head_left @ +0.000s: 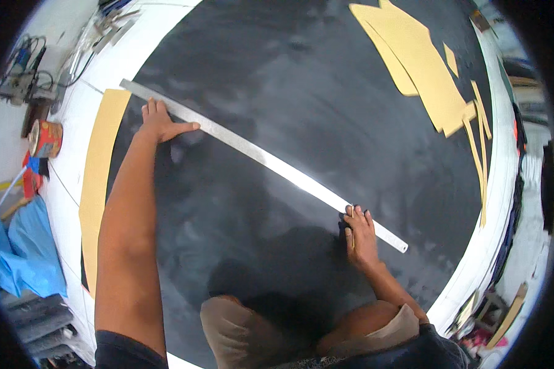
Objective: The person uses a long metal ruler and a utility knife to cut a large sheet of black material on the floor. They repeatedly position the ruler, cut along its edge, and remove the cut strips, working methodically across the sheet.
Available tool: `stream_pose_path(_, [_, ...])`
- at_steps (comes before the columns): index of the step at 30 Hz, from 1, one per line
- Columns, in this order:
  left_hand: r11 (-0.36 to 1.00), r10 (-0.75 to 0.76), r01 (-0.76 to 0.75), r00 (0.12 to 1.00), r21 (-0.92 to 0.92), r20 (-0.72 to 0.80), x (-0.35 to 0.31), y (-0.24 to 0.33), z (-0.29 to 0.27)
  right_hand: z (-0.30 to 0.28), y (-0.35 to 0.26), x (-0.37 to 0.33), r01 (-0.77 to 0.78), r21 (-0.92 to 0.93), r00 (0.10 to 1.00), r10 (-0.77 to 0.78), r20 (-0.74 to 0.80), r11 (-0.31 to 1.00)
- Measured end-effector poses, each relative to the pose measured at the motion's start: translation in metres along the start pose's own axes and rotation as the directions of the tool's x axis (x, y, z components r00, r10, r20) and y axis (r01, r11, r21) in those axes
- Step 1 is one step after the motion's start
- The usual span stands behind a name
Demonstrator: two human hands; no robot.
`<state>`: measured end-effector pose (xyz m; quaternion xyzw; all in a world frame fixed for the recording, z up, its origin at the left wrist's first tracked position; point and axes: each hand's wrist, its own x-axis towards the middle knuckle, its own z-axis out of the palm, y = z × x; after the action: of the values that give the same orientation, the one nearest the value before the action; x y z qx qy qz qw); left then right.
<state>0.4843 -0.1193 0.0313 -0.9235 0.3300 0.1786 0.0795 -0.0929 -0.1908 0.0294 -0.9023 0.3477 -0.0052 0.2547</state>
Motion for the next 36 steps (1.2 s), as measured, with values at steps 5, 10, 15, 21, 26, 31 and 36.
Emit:
stream_pose_path(5, [0.993, 0.119, -0.117, 0.990, -0.033, 0.080, -0.086, 0.087, 0.007, -0.012, 0.041, -0.103, -0.181, -0.079, 0.980, 0.173, -0.102, 0.980])
stream_pose_path(10, [0.954, 0.295, -0.296, 0.955, -0.043, -0.037, -0.208, 0.182, 0.050, -0.006, 0.099, -0.224, -0.511, -0.149, 0.832, 0.443, -0.334, 0.847])
stream_pose_path(15, [0.918, 0.380, -0.388, 0.920, -0.083, -0.098, -0.301, 0.245, 0.104, -0.003, 0.156, -0.282, -0.768, -0.071, 0.556, 0.606, -0.569, 0.637])
stream_pose_path(21, [0.863, 0.503, -0.499, 0.864, -0.081, 0.037, -0.358, 0.257, 0.107, -0.020, 0.191, -0.330, -0.846, 0.065, 0.437, 0.759, -0.483, 0.528])
stream_pose_path(26, [0.806, 0.592, -0.577, 0.787, -0.134, 0.174, -0.353, 0.255, 0.099, -0.030, 0.214, -0.332, -0.869, 0.130, 0.367, 0.798, -0.478, 0.477])
stream_pose_path(31, [0.754, 0.656, -0.627, 0.738, -0.198, 0.158, -0.336, 0.244, 0.112, -0.016, 0.227, -0.325, -0.859, 0.179, 0.310, 0.766, -0.563, 0.479])
stream_pose_path(36, [0.743, 0.661, -0.638, 0.747, -0.202, 0.073, -0.351, 0.260, 0.109, -0.036, 0.242, -0.335, -0.826, 0.106, 0.423, 0.732, -0.535, 0.554])
